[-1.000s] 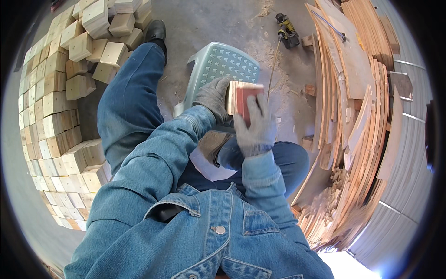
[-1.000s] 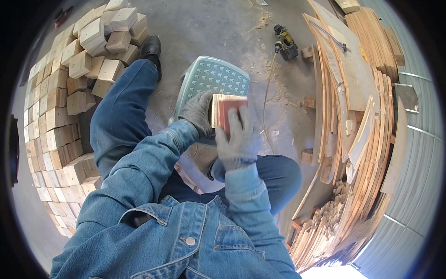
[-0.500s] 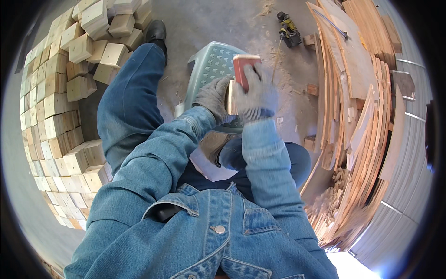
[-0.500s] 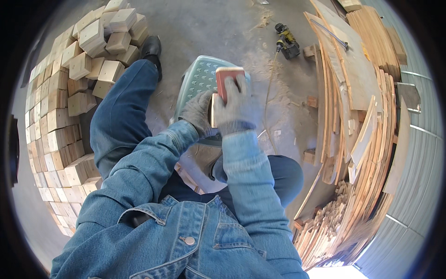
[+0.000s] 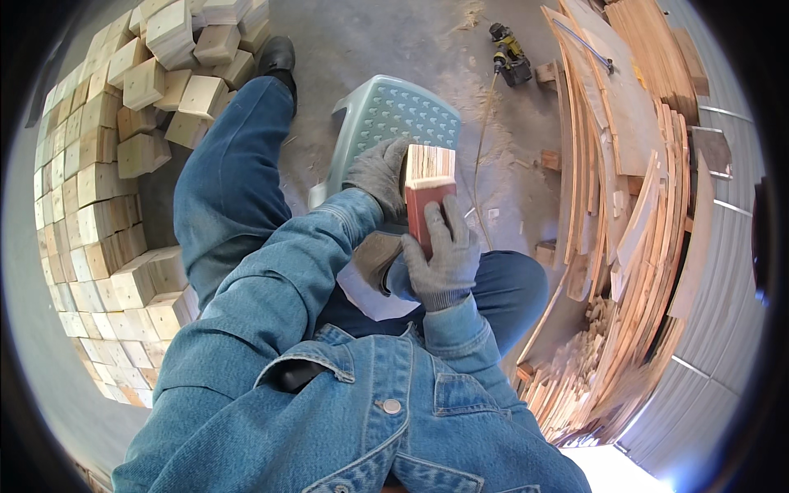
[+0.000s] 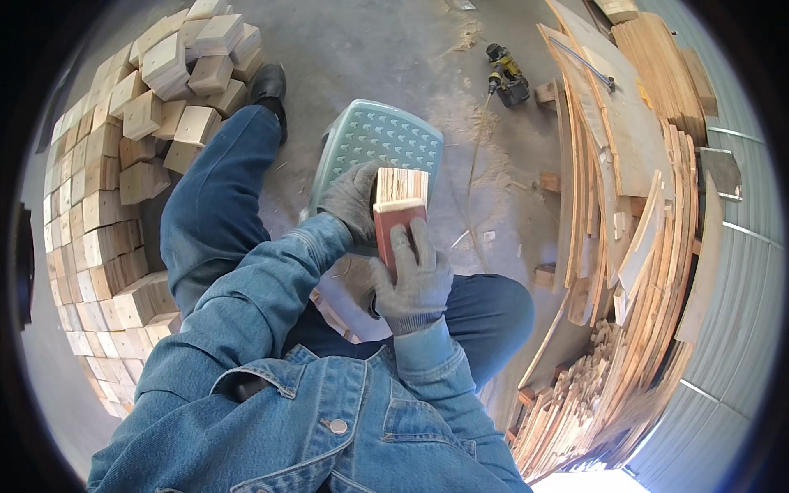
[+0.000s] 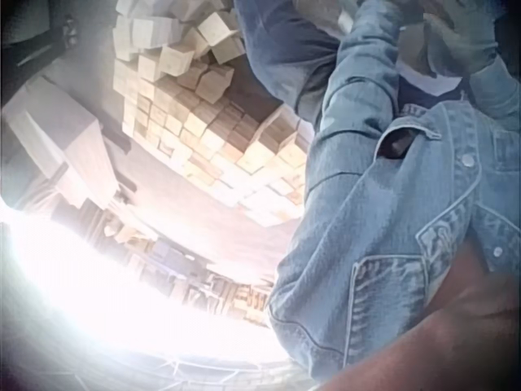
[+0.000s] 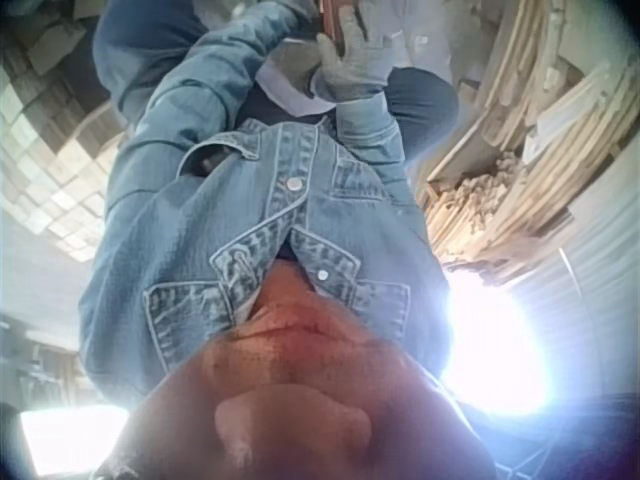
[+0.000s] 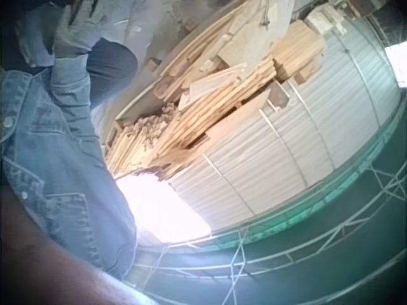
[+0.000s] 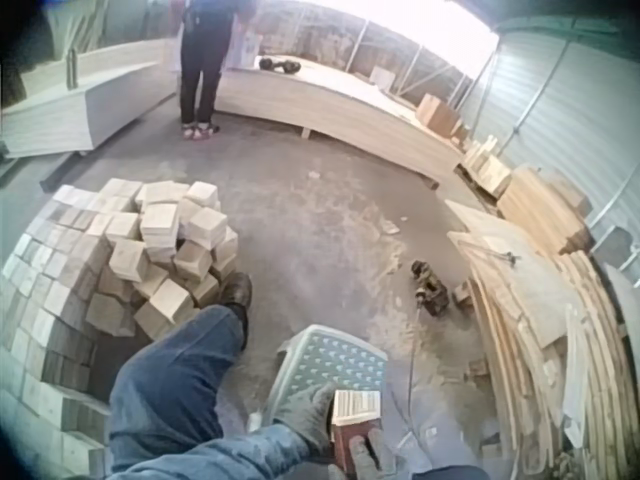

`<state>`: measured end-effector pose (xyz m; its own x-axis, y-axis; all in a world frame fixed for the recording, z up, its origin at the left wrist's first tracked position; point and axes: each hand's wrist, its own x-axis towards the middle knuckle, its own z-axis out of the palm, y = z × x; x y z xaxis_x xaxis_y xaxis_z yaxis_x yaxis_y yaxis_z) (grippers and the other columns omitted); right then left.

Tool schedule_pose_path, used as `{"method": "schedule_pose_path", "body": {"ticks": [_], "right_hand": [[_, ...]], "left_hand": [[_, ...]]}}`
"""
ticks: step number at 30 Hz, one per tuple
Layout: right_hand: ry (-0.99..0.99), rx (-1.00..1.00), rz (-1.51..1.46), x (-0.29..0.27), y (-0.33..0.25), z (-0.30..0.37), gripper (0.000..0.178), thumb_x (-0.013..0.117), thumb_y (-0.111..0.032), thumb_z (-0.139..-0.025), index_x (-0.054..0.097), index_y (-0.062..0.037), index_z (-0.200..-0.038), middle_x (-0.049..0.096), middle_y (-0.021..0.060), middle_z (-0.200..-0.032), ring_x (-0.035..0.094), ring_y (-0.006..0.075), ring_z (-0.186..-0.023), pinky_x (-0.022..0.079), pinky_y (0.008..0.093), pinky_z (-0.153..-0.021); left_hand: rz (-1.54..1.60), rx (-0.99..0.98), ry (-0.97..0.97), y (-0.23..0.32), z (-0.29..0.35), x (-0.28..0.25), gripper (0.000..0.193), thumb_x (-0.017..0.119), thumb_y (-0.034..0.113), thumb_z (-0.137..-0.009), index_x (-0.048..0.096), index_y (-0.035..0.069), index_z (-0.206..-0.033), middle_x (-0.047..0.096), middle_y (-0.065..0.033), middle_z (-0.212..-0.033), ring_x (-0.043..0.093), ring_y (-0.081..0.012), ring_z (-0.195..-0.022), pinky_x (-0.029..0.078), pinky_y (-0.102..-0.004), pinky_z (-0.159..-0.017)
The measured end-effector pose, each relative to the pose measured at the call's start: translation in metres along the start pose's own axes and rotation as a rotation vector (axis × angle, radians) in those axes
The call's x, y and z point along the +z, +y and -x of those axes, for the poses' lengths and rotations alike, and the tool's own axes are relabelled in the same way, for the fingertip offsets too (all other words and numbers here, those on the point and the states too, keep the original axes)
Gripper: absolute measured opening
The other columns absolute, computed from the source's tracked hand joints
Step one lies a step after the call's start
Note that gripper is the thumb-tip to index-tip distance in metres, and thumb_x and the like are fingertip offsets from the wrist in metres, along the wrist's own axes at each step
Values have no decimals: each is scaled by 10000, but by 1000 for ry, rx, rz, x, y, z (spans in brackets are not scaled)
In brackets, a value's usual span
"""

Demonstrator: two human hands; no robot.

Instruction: The person sits on a small stool and sands small wooden blocks using a sanding block. They hold the wood in one hand and rub the sanding block over the surfaces, then place the finished pieces onto a nearby stack.

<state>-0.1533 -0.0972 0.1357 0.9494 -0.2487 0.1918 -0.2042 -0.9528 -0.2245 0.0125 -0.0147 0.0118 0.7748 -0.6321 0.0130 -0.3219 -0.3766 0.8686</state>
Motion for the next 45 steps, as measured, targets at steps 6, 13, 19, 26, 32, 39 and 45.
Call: {"method": "schedule_pose_path", "body": {"ticks": [6, 13, 19, 26, 32, 39, 45], "right_hand": [[9, -41, 21, 6, 0, -26, 576, 819, -327, -821, 717, -96, -1339, 574, 175, -1516, 665, 411, -1128, 532, 540, -953], [-40, 109, 27, 29, 2, -134, 556, 806, -355, -829, 724, -150, -1340, 604, 108, -1502, 691, 386, -1180, 550, 521, -1003], [37, 26, 4, 29, 10, -107, 589, 821, -333, -826, 711, -110, -1360, 610, 170, -1489, 640, 418, -1250, 529, 521, -1036], [24, -2, -3, 1, 3, 6, 601, 844, -302, -805, 713, -90, -1352, 606, 204, -1486, 635, 415, -1186, 517, 528, -971], [35, -16, 15, 4, 3, -25, 581, 834, -279, -803, 718, -98, -1342, 594, 190, -1499, 634, 426, -1156, 519, 547, -985], [-53, 171, 26, 22, 16, -146, 577, 798, -336, -854, 708, -89, -1368, 620, 211, -1483, 641, 412, -1287, 519, 496, -1092], [-14, 142, 34, 22, 21, -130, 607, 789, -335, -862, 689, -40, -1382, 594, 254, -1491, 630, 434, -1298, 518, 495, -1097]], "left_hand": [[-21, -4, 28, 3, 4, -3, 795, 815, 397, -812, 507, 114, -1488, 589, -184, -1446, 583, -402, -1339, 468, -460, -1163], [41, 148, 82, -11, -2, 10, 961, 887, 459, -707, 485, 122, -1512, 586, -187, -1442, 577, -397, -1348, 455, -462, -1181], [39, 40, 56, -4, -1, 7, 1001, 904, 427, -675, 468, 147, -1531, 572, -180, -1461, 559, -399, -1369, 431, -462, -1203], [42, -39, -45, 10, -2, -7, 847, 863, 393, -745, 511, 138, -1472, 575, -180, -1460, 566, -405, -1354, 440, -472, -1188], [-38, -59, -62, 4, 1, -5, 985, 861, 434, -743, 438, 114, -1573, 547, -195, -1503, 541, -398, -1391, 422, -463, -1209], [-19, -26, -24, 9, 2, -3, 1109, 909, 526, -658, 432, 124, -1575, 534, -174, -1523, 531, -384, -1412, 405, -464, -1227], [-26, -41, -17, 8, 2, 1, 1058, 907, 520, -666, 458, 141, -1545, 536, -169, -1521, 535, -385, -1405, 410, -466, -1222]]}}
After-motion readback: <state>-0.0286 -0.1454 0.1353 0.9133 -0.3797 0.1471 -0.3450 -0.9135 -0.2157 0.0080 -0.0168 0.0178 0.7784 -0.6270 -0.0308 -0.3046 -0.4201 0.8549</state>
